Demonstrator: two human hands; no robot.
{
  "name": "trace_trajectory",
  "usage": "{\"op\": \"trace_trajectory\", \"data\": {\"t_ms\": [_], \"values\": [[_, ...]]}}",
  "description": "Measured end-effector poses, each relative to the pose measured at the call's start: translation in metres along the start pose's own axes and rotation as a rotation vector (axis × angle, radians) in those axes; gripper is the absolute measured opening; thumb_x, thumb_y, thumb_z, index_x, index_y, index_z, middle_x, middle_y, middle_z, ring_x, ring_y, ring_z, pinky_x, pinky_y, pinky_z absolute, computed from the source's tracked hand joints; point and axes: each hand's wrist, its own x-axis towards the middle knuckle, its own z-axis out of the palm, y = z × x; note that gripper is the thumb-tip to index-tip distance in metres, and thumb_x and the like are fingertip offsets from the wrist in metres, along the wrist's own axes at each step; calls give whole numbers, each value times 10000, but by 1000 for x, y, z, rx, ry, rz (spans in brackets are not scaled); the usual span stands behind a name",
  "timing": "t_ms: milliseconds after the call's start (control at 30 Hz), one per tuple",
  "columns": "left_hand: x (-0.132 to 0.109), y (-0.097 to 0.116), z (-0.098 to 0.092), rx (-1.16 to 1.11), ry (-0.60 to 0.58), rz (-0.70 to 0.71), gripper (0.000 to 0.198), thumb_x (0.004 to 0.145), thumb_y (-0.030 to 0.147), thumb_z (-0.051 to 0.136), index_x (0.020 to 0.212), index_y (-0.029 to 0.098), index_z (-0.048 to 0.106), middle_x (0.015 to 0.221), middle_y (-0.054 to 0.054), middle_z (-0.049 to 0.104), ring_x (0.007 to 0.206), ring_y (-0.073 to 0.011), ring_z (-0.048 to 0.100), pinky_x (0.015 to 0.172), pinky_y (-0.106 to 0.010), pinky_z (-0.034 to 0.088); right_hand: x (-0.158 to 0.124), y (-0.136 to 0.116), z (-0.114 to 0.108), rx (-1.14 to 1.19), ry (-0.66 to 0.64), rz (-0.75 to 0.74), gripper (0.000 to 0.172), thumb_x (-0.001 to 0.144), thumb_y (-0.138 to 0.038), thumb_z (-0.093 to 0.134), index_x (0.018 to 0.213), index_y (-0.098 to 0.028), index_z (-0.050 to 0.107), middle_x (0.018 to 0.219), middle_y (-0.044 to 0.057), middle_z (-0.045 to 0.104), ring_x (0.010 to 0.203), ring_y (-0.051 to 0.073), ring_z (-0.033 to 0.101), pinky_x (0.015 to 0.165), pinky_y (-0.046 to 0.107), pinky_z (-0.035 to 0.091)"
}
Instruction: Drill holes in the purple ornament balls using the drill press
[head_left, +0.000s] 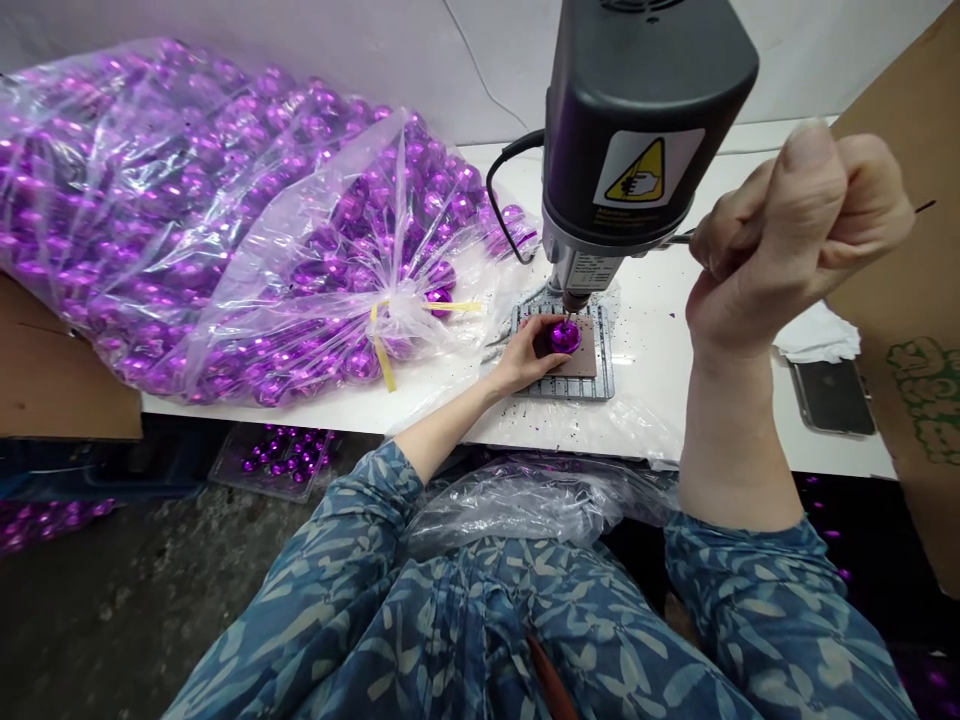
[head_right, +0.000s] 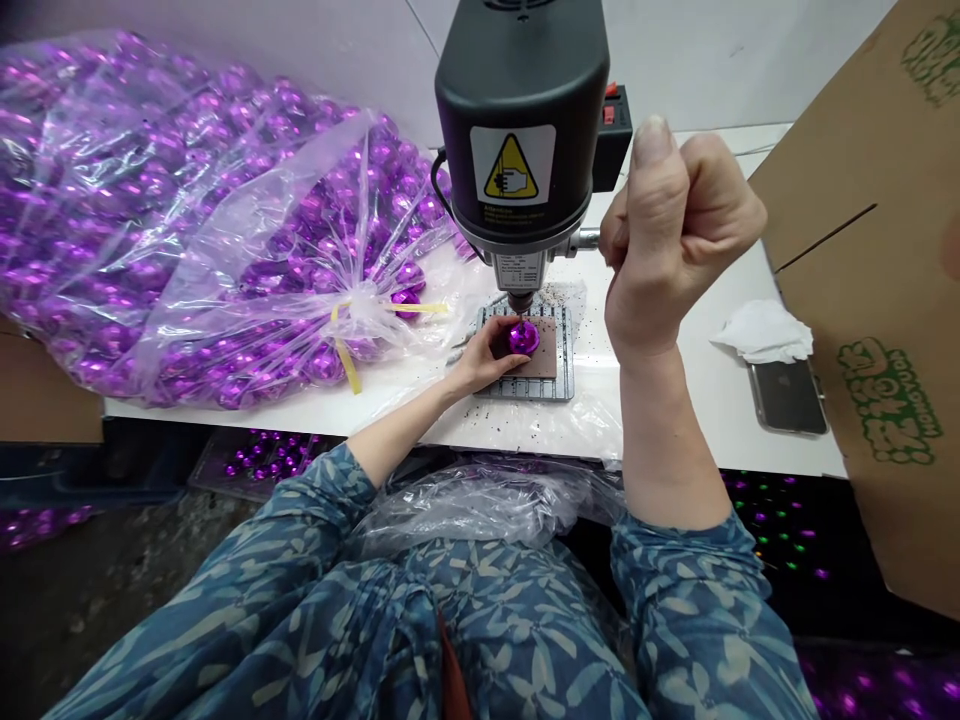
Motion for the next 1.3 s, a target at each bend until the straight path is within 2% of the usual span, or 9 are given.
{"op": "trace_trajectory", "data": {"t_ms": [133,300,500,633,867,1067,1167,1300], "values": [[0,1,0,1,4,1,678,836,520,872,1388,245,589,1376,-141,683,1372,-366,618,1217,-648,467,-13,-4,-3,-55,25,9,740,922,-599,672,635,-181,133,424,-74,230,346,1,258,380,207,176],[-1,3,-2,9,-2,-2,693,828,548,872,1389,254,589,1391,-148,683,1395,-385,604,1225,-676,454,-21,1,-7,10,48,-49,752,922,-517,711,645,-198,89,423,-64,96,314,45,237,339,267,130],[-1,5,-1,19,-2,-13,688,828,538,876,1379,241,590,1374,-148,695,1369,-385,622,1225,-666,455,-29,12,-13,-1,67,-143,722,948,-451,685,676,-194,67,452,-81,54,315,10,209,338,195,170],[-2,7,-1,22,-6,-23,662,845,522,863,1378,245,586,1381,-145,695,1341,-381,635,1238,-678,424,-35,18,-18,-7,68,-183,699,958,-398,667,699,-182,55,460,-86,65,327,-11,216,364,153,198],[-2,7,-1,14,-2,-14,635,846,493,862,1368,250,595,1374,-141,694,1332,-374,629,1247,-668,401,-41,31,-28,-72,67,-244,726,921,-523,679,704,-188,74,425,-103,76,315,-24,132,338,158,169],[0,6,0,12,9,-11,626,839,470,869,1357,243,600,1367,-140,703,1331,-377,630,1239,-670,415,-45,31,-32,-44,20,-275,666,940,-443,630,682,-181,75,388,-96,119,306,-7,186,340,163,195],[-1,7,0,15,7,-7,621,844,446,867,1360,234,594,1373,-145,701,1339,-377,627,1240,-669,417,-45,32,-32,-24,8,-298,650,945,-393,612,659,-179,69,384,-85,116,309,-2,173,337,176,182],[-2,7,0,23,6,-9,625,857,441,856,1378,231,584,1391,-149,693,1341,-372,628,1224,-654,441,-51,38,-36,-26,-3,-328,688,924,-410,635,604,-173,74,376,-76,82,303,10,150,326,208,159]]}}
